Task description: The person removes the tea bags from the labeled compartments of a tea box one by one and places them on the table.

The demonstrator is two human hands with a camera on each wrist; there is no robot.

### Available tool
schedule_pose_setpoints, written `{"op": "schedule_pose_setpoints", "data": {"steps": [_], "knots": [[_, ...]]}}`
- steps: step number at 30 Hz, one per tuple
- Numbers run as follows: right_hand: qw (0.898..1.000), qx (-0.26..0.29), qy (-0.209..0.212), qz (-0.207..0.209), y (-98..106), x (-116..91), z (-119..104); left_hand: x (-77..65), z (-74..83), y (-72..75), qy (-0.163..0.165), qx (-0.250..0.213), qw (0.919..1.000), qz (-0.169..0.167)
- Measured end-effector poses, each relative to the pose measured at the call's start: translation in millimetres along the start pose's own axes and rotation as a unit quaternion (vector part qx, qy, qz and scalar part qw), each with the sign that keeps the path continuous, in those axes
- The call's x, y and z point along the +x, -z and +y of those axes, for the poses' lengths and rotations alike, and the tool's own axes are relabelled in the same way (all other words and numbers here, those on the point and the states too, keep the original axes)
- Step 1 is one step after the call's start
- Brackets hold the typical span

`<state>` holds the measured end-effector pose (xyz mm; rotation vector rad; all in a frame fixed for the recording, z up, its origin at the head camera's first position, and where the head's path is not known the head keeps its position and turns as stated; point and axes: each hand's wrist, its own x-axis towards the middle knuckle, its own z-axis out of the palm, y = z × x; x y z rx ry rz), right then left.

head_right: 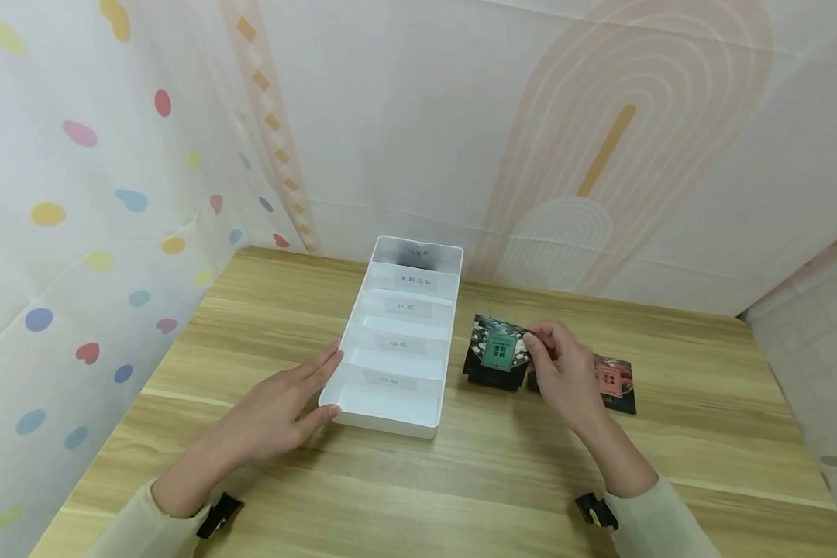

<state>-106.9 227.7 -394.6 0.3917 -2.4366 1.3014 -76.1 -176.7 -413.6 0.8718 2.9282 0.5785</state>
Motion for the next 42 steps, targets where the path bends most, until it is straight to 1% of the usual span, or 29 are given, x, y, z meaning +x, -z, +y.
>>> {"op": "schedule_pose_setpoints", "data": {"steps": [5,9,16,22,26,29,38,42], "knots": [[0.999,-0.004,-0.03,-0.025,-1.1,-6.3,2.1,-0.5,0.2,0.5,0.002,-0.002,1.0,-0.002],[0.998,-0.01,-0.045,-0.047,-1.6,-11.9,3.9,-0.5,0.6,1.0,0.001,-0.002,1.0,-0.001],[0.992,-0.005,-0.073,-0.104,-4.9,-21.1,7.6,-0.6,0.3,0.6,-0.004,0.003,1.0,0.004],[0.987,0.004,-0.096,-0.126,-7.7,-26.1,10.8,-0.8,-0.2,0.0,-0.004,0.002,1.0,0.004],[0.981,0.014,-0.126,-0.145,-9.2,-28.9,12.8,-0.7,-0.3,0.0,-0.003,0.004,1.0,0.002],[0.977,0.01,-0.143,-0.159,-10.8,-31.6,14.6,-0.7,-0.2,0.3,-0.003,0.005,1.0,0.001],[0.973,-0.013,-0.153,-0.173,-13.5,-40.4,20.6,-0.7,0.8,0.5,-0.004,0.001,1.0,0.002],[0.97,-0.022,-0.162,-0.181,-14.8,-42.0,23.7,-0.8,0.5,0.7,-0.003,0.002,1.0,0.002]]}}
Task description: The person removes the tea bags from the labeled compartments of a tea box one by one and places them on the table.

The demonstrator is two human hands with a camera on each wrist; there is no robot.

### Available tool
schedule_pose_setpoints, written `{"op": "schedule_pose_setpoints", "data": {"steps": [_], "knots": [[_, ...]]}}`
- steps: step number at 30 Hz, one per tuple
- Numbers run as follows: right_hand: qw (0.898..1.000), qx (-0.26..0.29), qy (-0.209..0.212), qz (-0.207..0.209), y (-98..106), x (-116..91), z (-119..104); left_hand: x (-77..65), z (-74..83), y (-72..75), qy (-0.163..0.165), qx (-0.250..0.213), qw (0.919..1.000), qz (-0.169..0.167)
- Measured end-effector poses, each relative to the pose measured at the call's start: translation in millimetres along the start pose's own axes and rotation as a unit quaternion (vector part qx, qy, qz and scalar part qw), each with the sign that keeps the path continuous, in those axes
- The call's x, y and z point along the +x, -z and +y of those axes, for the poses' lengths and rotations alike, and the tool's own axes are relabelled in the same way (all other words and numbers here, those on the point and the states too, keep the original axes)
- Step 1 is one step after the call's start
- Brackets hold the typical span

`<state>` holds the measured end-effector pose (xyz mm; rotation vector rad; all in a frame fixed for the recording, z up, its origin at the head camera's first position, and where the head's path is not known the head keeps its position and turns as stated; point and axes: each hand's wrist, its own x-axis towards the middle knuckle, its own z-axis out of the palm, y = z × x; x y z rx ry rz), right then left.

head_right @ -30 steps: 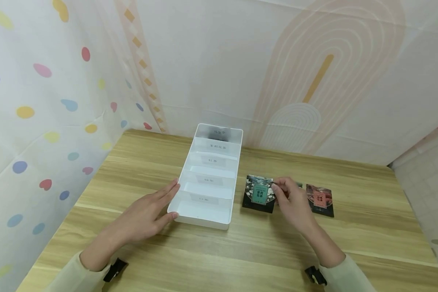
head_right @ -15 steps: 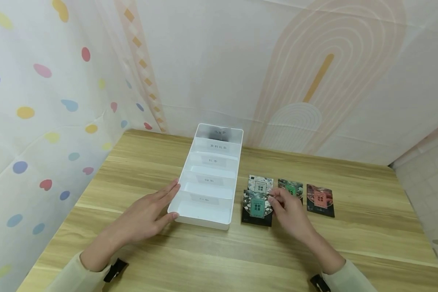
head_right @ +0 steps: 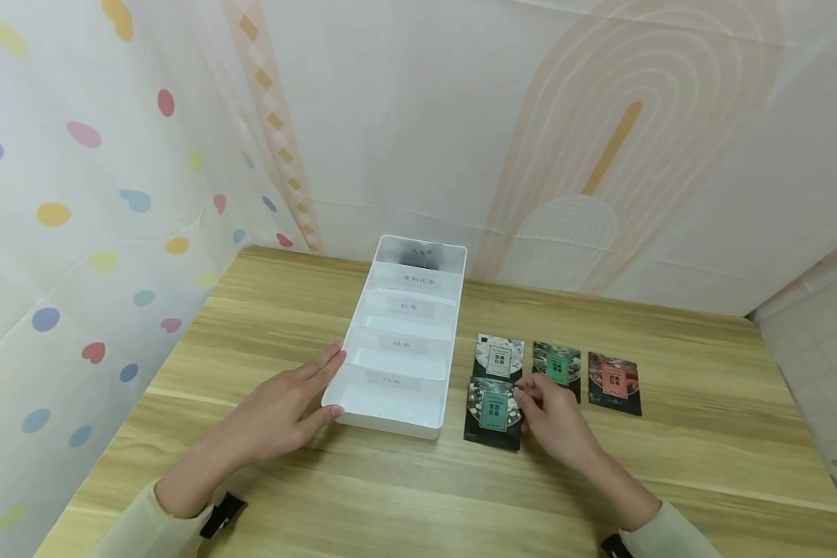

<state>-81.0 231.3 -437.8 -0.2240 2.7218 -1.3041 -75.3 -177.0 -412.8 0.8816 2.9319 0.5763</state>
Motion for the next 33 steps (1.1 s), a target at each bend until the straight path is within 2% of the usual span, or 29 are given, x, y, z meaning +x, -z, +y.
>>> {"op": "schedule_pose_setpoints", "data": {"steps": [5,11,20,33], "knots": [[0.999,-0.01,-0.029,-0.021,-1.5,-0.1,1.3,0.0,0.0,1.0,0.001,0.001,1.0,-0.003],[0.998,-0.015,-0.043,-0.037,-2.3,0.5,2.7,-0.3,0.7,2.1,0.003,-0.001,1.0,-0.005],[0.997,-0.018,-0.063,-0.041,-1.9,1.9,2.0,-0.6,0.8,2.7,0.002,-0.001,1.0,-0.006],[0.993,0.022,-0.092,-0.07,3.1,5.1,4.5,-0.5,1.0,2.9,0.005,-0.001,1.0,-0.007]]}}
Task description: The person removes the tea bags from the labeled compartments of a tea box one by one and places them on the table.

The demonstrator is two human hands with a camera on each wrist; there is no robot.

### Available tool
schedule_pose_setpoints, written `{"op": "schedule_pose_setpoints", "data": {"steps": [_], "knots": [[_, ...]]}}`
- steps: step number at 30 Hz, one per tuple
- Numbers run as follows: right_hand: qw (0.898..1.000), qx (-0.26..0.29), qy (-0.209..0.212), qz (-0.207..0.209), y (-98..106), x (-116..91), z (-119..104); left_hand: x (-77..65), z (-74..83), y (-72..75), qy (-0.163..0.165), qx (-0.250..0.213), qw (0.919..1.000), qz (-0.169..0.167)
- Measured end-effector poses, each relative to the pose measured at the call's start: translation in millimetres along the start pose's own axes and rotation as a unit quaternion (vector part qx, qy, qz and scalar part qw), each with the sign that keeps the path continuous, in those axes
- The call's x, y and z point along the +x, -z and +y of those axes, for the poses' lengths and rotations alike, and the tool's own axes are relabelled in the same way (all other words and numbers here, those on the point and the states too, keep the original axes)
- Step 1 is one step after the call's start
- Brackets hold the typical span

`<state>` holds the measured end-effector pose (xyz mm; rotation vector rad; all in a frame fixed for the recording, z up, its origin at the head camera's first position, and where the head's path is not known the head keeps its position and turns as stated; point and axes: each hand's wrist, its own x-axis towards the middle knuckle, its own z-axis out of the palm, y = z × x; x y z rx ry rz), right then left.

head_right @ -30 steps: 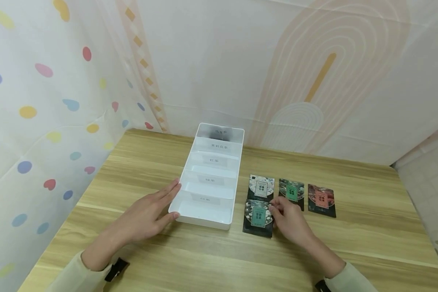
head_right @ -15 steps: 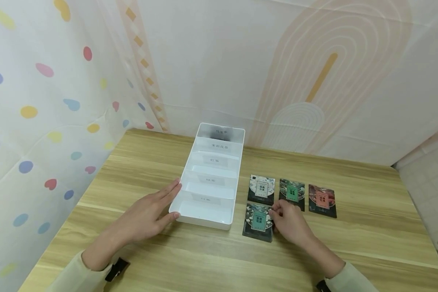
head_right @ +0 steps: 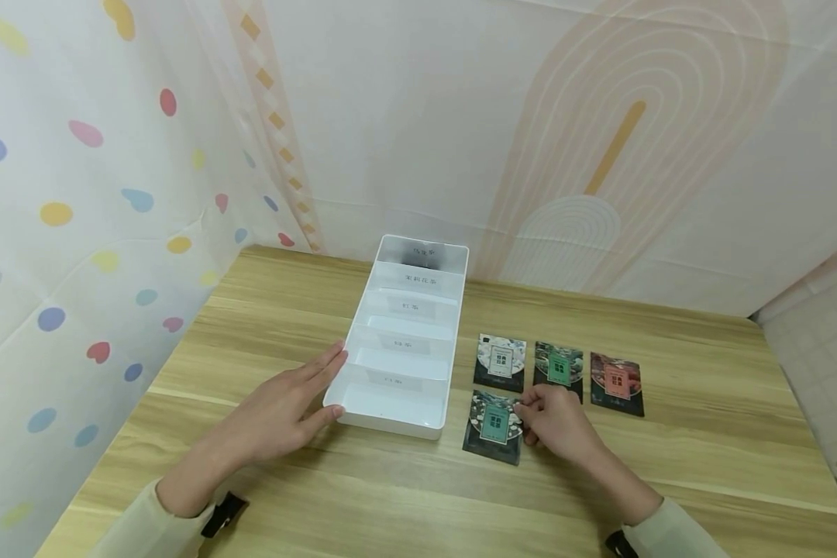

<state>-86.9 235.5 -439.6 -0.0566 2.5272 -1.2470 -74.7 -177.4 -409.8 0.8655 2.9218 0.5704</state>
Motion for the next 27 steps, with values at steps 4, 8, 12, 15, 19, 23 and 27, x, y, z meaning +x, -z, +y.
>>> {"op": "schedule_pose_setpoints", "data": {"steps": [4,8,12,15,19,23,27], "knots": [[1.0,0.001,0.0,-0.001,0.9,0.6,-0.2,-0.6,0.5,0.8,0.001,-0.001,1.0,0.0],[1.0,0.0,0.0,-0.001,1.5,0.2,0.1,-0.8,1.2,1.7,-0.001,-0.003,1.0,0.0],[1.0,0.005,-0.005,-0.003,1.9,-0.2,0.0,-1.3,1.5,2.2,-0.001,-0.003,1.0,-0.001],[1.0,0.009,-0.008,-0.004,2.1,-0.6,0.0,-0.9,1.4,1.9,0.0,-0.002,1.0,-0.002],[1.0,0.011,-0.012,-0.006,1.8,-0.9,0.0,-0.9,1.3,1.4,0.001,0.0,1.0,-0.003],[1.0,0.012,-0.011,-0.006,1.9,-1.0,1.1,-0.7,1.3,1.4,0.001,-0.001,1.0,-0.002],[1.0,0.014,-0.006,-0.004,2.4,-1.1,1.3,-0.1,1.3,1.7,0.001,-0.003,1.0,-0.002]]}}
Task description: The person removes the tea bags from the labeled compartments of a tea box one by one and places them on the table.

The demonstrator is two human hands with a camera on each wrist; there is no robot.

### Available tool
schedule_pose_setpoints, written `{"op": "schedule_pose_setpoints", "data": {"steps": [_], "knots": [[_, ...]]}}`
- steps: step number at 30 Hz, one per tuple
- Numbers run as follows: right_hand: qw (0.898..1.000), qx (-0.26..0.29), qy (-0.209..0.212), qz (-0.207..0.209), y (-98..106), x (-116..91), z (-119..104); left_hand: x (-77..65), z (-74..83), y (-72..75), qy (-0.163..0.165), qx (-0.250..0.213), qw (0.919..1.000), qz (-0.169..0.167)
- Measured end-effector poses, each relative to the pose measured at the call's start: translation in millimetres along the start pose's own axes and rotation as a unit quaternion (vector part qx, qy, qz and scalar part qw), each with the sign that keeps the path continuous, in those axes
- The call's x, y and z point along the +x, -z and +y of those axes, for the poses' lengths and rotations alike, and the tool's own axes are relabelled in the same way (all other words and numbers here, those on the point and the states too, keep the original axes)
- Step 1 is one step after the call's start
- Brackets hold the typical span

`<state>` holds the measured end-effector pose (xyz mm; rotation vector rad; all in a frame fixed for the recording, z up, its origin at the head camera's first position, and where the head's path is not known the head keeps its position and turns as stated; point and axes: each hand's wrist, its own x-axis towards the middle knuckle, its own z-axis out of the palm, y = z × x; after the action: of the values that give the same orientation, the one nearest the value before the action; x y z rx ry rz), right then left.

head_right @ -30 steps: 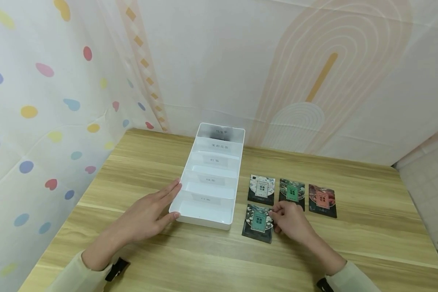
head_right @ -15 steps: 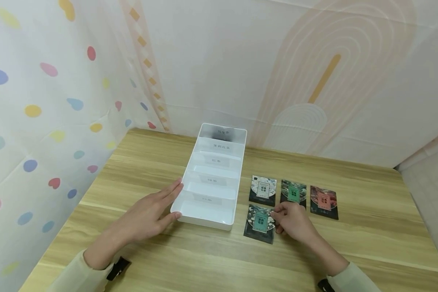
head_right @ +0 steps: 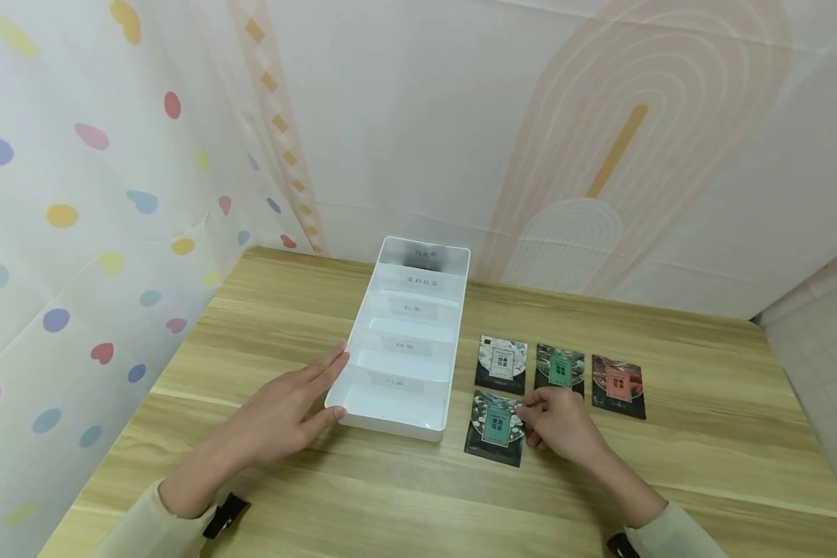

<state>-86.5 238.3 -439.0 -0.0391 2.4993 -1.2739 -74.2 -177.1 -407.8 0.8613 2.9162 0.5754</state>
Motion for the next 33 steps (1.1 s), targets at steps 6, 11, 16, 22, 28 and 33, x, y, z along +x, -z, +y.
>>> {"op": "schedule_pose_setpoints", "data": {"steps": [6,11,16,22,28,33], "knots": [[1.0,0.0,0.007,0.001,1.5,0.4,-0.2,-0.2,-0.4,0.0,-0.001,0.0,1.0,-0.001],[1.0,-0.014,0.022,-0.003,6.8,2.0,-2.0,-0.5,-0.2,0.3,-0.003,0.002,1.0,0.003],[0.996,-0.053,0.072,0.03,18.9,1.1,-11.3,-0.4,-0.1,0.2,-0.004,0.001,1.0,0.003],[0.984,-0.078,0.133,0.089,34.8,1.4,-30.5,-0.8,-0.9,-0.4,0.0,0.003,1.0,0.003],[0.981,-0.057,0.156,0.098,42.7,6.6,-47.2,-0.1,-0.7,0.0,-0.003,0.007,1.0,0.005],[0.975,-0.047,0.182,0.116,48.3,13.3,-60.1,-0.3,-0.5,0.1,-0.001,0.0,1.0,0.001]]}}
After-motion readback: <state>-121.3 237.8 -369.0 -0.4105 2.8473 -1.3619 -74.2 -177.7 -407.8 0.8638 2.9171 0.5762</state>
